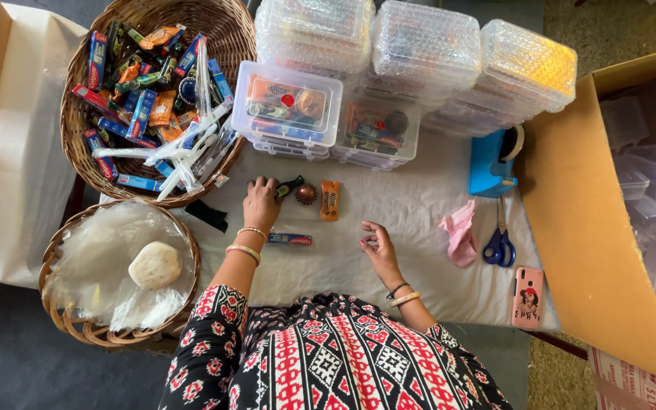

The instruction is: The person sits at a table and wraps small toy-like items in clear plastic film, places the wrapped items into small plastic storage boxes, and packs the filled boxes into a larger cardboard box. They repeatedly take items from a wicker basket, wrap them one at a time, and stack the containers.

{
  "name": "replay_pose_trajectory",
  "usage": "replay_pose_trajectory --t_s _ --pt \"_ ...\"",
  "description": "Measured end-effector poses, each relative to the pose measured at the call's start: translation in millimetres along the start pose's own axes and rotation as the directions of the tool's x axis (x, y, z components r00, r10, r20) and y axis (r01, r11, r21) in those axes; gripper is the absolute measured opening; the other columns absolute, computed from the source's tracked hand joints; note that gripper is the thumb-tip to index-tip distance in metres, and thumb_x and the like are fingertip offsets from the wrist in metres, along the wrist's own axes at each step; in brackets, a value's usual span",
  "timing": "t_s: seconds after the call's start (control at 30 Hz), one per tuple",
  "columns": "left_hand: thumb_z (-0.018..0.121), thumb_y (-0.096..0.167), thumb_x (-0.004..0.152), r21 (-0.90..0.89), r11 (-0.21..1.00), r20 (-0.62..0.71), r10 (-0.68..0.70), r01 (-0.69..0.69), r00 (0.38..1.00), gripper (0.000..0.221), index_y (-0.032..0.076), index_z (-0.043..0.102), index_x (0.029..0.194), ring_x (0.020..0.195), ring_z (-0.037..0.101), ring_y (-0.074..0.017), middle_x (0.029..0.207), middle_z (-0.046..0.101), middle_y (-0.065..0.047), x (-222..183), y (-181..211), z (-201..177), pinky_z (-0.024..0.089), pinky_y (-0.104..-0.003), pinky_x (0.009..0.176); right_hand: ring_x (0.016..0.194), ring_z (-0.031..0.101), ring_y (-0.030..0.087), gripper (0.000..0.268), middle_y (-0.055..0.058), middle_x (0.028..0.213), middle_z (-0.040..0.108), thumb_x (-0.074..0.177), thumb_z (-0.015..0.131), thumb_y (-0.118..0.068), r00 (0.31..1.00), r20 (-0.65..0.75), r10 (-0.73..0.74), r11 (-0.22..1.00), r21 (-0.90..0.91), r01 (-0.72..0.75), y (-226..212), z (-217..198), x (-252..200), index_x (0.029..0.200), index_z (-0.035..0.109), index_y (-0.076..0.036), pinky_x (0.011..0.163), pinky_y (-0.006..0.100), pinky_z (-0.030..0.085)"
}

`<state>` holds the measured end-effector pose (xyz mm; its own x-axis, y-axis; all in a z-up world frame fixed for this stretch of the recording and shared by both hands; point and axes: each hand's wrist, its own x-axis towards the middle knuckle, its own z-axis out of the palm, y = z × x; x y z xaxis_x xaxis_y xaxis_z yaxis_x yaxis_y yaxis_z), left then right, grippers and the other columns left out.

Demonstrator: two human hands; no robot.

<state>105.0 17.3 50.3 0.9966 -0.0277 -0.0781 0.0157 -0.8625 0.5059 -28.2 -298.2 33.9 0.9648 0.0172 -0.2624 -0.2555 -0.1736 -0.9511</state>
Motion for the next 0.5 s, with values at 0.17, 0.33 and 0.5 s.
replay_pose_trajectory --t_s 0.17,0.33,0.5 --pt "0.074 0.013 0.088 0.007 1.000 -0.098 0.019 -0.018 0.995 0.022 0.012 0.063 0.107 0.106 0.058 -0.0310 0.106 0.061 -0.006 5.4 -10.1 -8.7 0.050 -0.046 0.083 0.098 0.059 0.010 0.046 0.006 0.131 0.059 0.094 0.064 0.002 0.999 -0.030 -0.011 0.999 0.031 0.012 -12.8 2.9 9.8 0.138 0.054 -0.006 0.081 0.027 0.060" --pt "0.069 0.009 0.089 0.047 0.989 -0.172 0.145 -0.139 0.974 0.022 0.011 0.061 0.109 0.099 0.057 -0.0312 0.104 0.060 -0.009 -10.1 14.4 -49.7 0.042 -0.047 0.082 0.102 0.059 0.010 0.036 0.006 0.128 0.062 0.099 0.063 -0.004 0.998 -0.047 -0.031 0.998 0.056 0.033 -39.3 12.6 19.9 0.135 0.058 -0.005 0.084 0.028 0.061" --pt "0.071 0.014 0.089 -0.199 0.925 0.044 0.339 -0.325 0.940 0.021 0.011 0.062 0.108 0.098 0.057 -0.0318 0.104 0.061 -0.010 -59.1 48.2 -42.8 0.044 -0.045 0.086 0.107 0.060 0.009 0.050 0.003 0.133 0.059 0.096 0.066 -0.014 0.982 0.128 -0.139 0.988 0.084 0.129 -97.8 36.4 15.3 0.142 0.050 -0.006 0.088 0.025 0.057"
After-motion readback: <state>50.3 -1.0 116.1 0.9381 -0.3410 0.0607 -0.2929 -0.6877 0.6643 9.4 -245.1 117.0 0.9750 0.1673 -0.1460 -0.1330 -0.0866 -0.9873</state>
